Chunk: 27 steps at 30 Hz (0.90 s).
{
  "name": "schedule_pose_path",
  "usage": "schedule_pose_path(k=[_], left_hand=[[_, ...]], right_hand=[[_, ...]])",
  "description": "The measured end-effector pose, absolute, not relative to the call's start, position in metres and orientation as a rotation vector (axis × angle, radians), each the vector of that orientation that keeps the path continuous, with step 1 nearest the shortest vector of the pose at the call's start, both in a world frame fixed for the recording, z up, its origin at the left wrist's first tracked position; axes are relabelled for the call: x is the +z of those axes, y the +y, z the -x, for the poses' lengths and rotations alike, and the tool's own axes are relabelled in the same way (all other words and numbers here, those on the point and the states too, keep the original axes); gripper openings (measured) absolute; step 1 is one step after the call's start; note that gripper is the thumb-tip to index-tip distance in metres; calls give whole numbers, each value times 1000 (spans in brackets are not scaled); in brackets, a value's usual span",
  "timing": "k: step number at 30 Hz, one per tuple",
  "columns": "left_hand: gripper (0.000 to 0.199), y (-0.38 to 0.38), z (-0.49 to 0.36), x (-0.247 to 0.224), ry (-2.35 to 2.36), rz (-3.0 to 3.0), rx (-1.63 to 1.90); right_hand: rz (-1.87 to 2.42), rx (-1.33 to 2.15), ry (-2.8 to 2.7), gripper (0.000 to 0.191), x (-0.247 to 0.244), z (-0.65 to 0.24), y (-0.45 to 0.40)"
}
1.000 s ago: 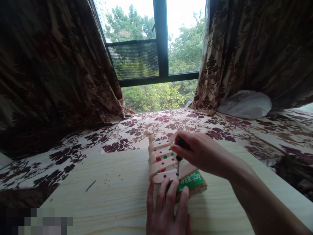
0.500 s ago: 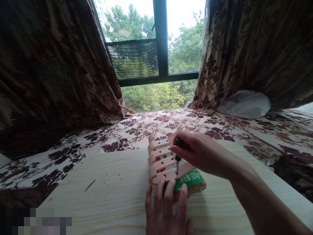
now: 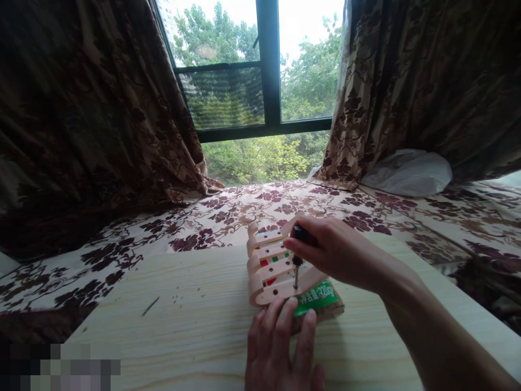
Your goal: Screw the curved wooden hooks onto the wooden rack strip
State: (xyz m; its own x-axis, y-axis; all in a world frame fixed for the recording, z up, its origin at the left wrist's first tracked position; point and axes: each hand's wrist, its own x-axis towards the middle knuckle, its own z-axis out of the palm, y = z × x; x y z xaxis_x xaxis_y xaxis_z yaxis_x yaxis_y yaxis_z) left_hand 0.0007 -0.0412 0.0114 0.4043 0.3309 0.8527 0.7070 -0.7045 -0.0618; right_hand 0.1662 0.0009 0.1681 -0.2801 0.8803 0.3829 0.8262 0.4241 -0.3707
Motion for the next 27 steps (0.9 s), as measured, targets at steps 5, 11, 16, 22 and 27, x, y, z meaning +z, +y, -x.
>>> schedule_pose_path(k=[5,11,16,22,27], left_hand=[[32,-43,-2,15,-921,2250,-1281],[30,-41,-1,18,-950,2279,-1311],[26,-39,-4,19,-909,2265,-1446],[24,-41,-10,17,-886,2214,-1505],[24,-42,-11,11,-895,2223,-1511]], right_hand=[[1352,126,-2173,19,170,-166,-3],[1323,175,-2181,18,171,-165,-4],[1347,170,-2148,20,170,-164,-1],[1373,144,-2172,21,171,-166,-5],[1453,80,-2126,25,170,-167,-2]])
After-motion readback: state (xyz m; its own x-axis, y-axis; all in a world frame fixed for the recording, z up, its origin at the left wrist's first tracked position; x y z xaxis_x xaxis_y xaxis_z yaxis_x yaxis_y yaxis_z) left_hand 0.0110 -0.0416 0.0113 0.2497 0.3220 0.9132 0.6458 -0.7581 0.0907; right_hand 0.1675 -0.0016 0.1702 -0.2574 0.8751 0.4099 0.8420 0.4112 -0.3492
